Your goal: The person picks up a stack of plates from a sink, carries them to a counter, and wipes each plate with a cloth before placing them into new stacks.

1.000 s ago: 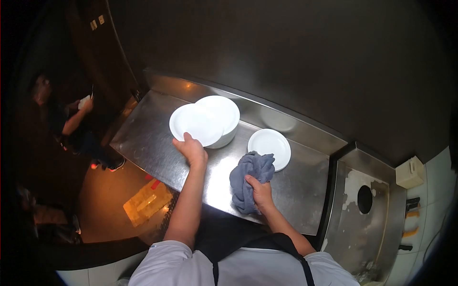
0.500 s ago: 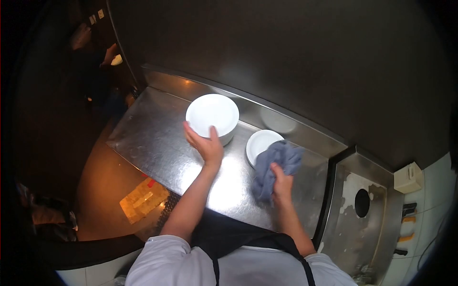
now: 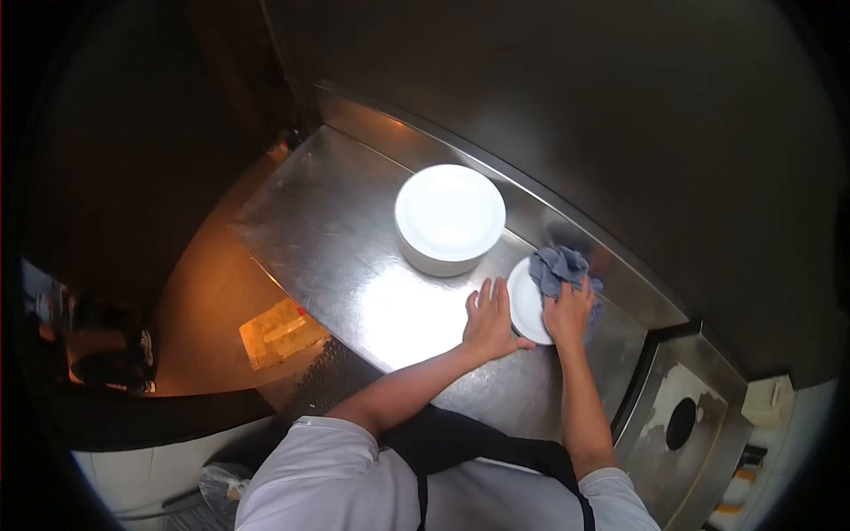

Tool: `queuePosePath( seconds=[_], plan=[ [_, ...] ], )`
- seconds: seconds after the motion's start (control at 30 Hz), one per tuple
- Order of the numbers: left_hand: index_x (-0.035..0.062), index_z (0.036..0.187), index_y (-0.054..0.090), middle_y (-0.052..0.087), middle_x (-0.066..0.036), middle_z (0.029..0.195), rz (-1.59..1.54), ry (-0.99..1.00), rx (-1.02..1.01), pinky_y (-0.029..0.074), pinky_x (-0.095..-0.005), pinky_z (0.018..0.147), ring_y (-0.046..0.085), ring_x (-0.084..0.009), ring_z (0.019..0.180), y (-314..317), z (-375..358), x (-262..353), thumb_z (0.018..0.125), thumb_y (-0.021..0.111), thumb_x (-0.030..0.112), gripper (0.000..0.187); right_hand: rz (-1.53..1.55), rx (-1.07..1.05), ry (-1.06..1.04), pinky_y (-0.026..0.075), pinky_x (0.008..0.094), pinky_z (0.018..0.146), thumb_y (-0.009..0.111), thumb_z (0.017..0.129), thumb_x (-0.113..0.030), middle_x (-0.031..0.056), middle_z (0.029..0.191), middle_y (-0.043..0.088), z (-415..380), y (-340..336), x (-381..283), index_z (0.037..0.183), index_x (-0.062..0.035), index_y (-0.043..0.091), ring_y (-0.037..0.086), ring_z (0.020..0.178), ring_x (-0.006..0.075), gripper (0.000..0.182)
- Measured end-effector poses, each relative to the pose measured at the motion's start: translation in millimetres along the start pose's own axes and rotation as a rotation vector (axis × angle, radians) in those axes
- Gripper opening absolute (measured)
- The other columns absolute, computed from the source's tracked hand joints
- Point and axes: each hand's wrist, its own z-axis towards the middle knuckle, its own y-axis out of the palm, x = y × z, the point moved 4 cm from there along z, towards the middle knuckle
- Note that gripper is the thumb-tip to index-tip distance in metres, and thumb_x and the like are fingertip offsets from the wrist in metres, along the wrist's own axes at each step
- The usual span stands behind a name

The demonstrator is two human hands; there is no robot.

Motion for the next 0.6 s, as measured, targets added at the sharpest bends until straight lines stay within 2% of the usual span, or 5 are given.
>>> queuePosePath(
  seconds=[0.17, 0.2, 0.37, 0.53, 0.6],
  plan=[
    [-0.0163, 0.143, 0.029, 0.030, -0.029, 0.153, -0.026, -0.054, -0.131, 0.012, -0.0635, 0.114, 0.018, -0.0435, 0.146, 3.4, 5.5, 1.5, 0.066, 0.079, 0.061, 0.119, 0.244, -0.147, -0.194, 0.030, 0.0533, 0.113, 0.067, 0.077, -0.017, 0.0275, 0.126, 0.058, -24.1, 8.0, -31.5, 0.124, -0.0082, 0.061, 0.046, 0.129, 0.0441, 0.048],
    [-0.0152, 0.142, 0.032, 0.030, -0.027, 0.153, 0.029, 0.032, -0.018, 0.010, -0.0655, 0.113, 0.018, -0.0435, 0.146, 7.4, 5.2, 1.0, 0.068, 0.078, 0.060, 0.115, 0.304, -0.178, -0.219, 0.031, 0.0534, 0.113, 0.067, 0.076, -0.016, 0.0272, 0.124, 0.059, -34.9, -3.0, -37.6, 0.121, -0.0084, 0.062, 0.048, 0.128, 0.0432, 0.046],
    [-0.0116, 0.149, 0.021, 0.027, -0.024, 0.157, 0.059, -0.019, -0.028, 0.003, -0.0696, 0.113, 0.014, -0.0415, 0.148, 7.9, 5.7, -4.6, 0.068, 0.076, 0.064, 0.123, 0.214, -0.271, -0.286, 0.034, 0.0541, 0.112, 0.066, 0.071, -0.013, 0.0262, 0.114, 0.064, -72.8, -29.6, 13.3, 0.117, -0.0074, 0.065, 0.053, 0.125, 0.0411, 0.046],
    [-0.0153, 0.149, 0.010, 0.023, -0.029, 0.157, 0.065, 0.015, -0.031, -0.002, -0.0706, 0.112, 0.013, -0.0453, 0.148, 10.3, 5.1, -3.8, 0.058, 0.071, 0.080, 0.145, 0.045, -0.033, -0.131, 0.032, 0.0560, 0.112, 0.064, 0.074, -0.012, 0.0306, 0.113, 0.063, -2.6, -5.2, 13.8, 0.118, -0.0041, 0.065, 0.050, 0.127, 0.0446, 0.045],
    [-0.0115, 0.150, 0.015, 0.024, -0.028, 0.157, 0.026, 0.012, -0.007, -0.002, -0.0713, 0.112, 0.013, -0.0464, 0.148, 11.4, 3.9, -4.8, 0.062, 0.070, 0.078, 0.138, 0.159, 0.022, -0.115, 0.031, 0.0552, 0.113, 0.063, 0.075, -0.013, 0.0321, 0.114, 0.062, 10.7, 13.3, -15.1, 0.119, -0.0034, 0.064, 0.048, 0.127, 0.0465, 0.045]
  ],
)
